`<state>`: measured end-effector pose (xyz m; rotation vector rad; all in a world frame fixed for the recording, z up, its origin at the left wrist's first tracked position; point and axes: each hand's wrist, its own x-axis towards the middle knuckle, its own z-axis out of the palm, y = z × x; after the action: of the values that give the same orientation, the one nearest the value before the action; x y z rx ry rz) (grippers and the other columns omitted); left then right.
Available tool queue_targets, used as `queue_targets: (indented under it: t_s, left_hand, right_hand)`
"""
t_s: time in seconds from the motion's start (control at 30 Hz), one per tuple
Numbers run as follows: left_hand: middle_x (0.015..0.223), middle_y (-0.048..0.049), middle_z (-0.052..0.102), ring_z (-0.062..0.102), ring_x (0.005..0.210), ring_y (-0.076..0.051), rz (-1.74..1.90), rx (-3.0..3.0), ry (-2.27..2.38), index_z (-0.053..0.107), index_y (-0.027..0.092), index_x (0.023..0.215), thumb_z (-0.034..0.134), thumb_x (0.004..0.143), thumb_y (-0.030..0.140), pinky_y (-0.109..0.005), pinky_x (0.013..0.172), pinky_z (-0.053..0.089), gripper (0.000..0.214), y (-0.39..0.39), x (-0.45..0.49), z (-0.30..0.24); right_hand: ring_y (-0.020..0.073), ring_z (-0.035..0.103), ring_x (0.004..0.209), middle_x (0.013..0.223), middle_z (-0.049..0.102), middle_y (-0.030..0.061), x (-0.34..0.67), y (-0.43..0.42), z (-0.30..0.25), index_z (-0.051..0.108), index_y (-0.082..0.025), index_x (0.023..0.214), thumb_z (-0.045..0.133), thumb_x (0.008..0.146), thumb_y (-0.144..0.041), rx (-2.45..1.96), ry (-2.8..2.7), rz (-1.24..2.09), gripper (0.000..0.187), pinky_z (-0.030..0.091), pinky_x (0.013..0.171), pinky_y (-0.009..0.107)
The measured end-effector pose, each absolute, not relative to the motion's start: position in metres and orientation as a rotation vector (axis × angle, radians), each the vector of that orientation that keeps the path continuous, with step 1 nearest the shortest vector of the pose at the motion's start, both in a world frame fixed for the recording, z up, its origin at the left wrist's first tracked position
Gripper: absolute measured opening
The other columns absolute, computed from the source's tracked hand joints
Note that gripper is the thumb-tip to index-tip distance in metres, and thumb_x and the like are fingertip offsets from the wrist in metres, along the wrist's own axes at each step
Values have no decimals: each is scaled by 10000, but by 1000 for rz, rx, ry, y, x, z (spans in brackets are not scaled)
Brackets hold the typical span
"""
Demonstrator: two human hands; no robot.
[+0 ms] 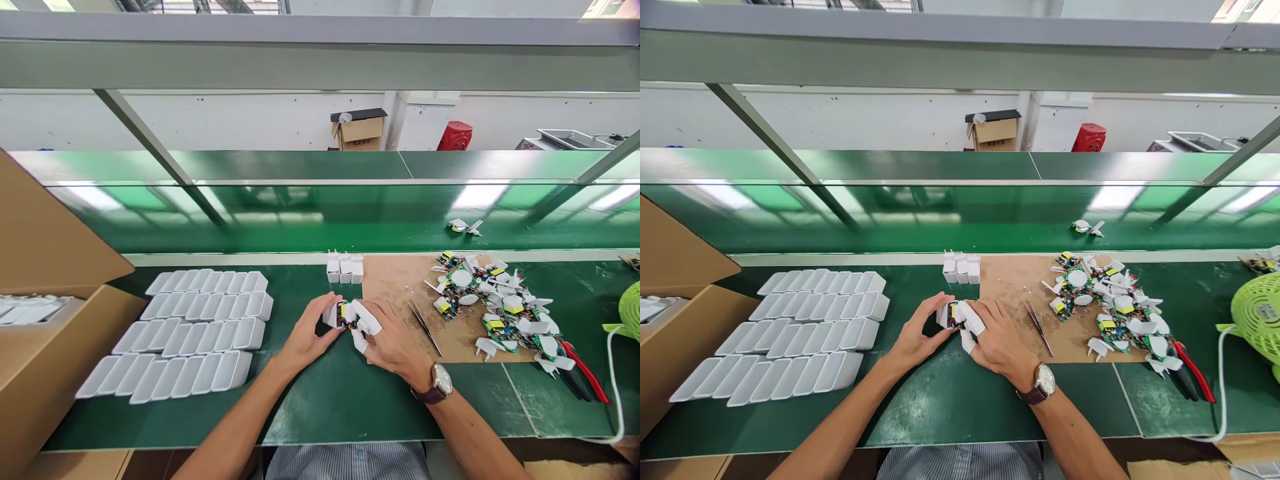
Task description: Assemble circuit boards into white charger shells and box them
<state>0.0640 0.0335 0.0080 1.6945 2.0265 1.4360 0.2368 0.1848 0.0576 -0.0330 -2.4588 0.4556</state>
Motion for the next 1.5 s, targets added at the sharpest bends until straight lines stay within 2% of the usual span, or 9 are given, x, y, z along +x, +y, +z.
queue_targets:
  t_s: [0.5,0.67,0.73,0.87,0.93,1.0,1.13,1.3,1.5]
  left_hand:
    - [1414,-122,641,617,1329,-277,1371,1710,1982,392,279,1535,684,966,284,-498,1152,507,639,32,65,9]
    - [1442,-133,625,588,1361,-301,1343,1714,1937,364,268,1563,731,926,325,-511,1158,496,737,32,65,9]
    - [1459,-140,619,567,1385,-307,1353,1700,1939,374,272,1562,707,940,324,-532,1169,476,707,32,64,9]
    - [1417,-125,662,646,1301,-253,1453,1444,1849,344,274,1562,604,984,276,-500,1141,503,634,31,60,10]
    - [1391,-129,678,664,1277,-240,1553,1309,1770,380,254,1532,597,988,288,-469,1124,521,586,31,60,11]
    - [1427,-143,655,639,1319,-240,1644,1221,1684,414,239,1506,583,1002,307,-450,1132,517,537,32,61,12]
    - [1517,-154,588,600,1378,-259,1696,1109,1560,386,230,1532,517,1044,390,-450,1124,529,530,33,63,13]
    - [1579,-152,521,575,1403,-266,1641,1047,1542,247,239,1619,484,1052,477,-491,1190,458,659,33,63,11]
    - [1655,-165,404,456,1495,-285,1620,1067,1595,38,281,1661,693,951,473,-538,1269,304,985,31,64,14]
  right_hand:
    - [332,625,1118,1268,659,169,235,185,54,328,-166,1594,565,910,-111,5,-2535,476,726,581,938,518]
    - [310,658,1086,1195,694,144,235,184,50,346,-200,1577,655,965,-257,-35,-2495,563,688,604,917,489]
    - [297,668,1102,1198,703,129,237,185,49,357,-226,1563,667,979,-323,-72,-2447,648,668,611,930,479]
    - [244,679,1153,1239,700,107,237,188,44,508,-259,1447,550,1032,-209,-127,-2353,699,420,605,986,447]
    - [229,679,1166,1262,694,102,234,190,41,575,-268,1370,543,1027,-171,-76,-2342,673,358,607,991,438]
    - [238,666,1210,1325,670,111,229,192,40,593,-266,1355,578,1010,-182,-5,-2403,642,356,607,1005,447]
    - [273,634,1288,1424,617,140,219,196,39,542,-254,1451,610,994,-199,122,-2625,567,465,591,1049,467]
    - [248,706,1159,1343,662,130,206,198,29,499,-256,1489,595,1009,-190,210,-2638,637,494,630,978,404]
    - [244,729,1071,1252,695,115,205,194,21,509,-273,1466,569,1008,-194,96,-2505,796,468,655,898,389]
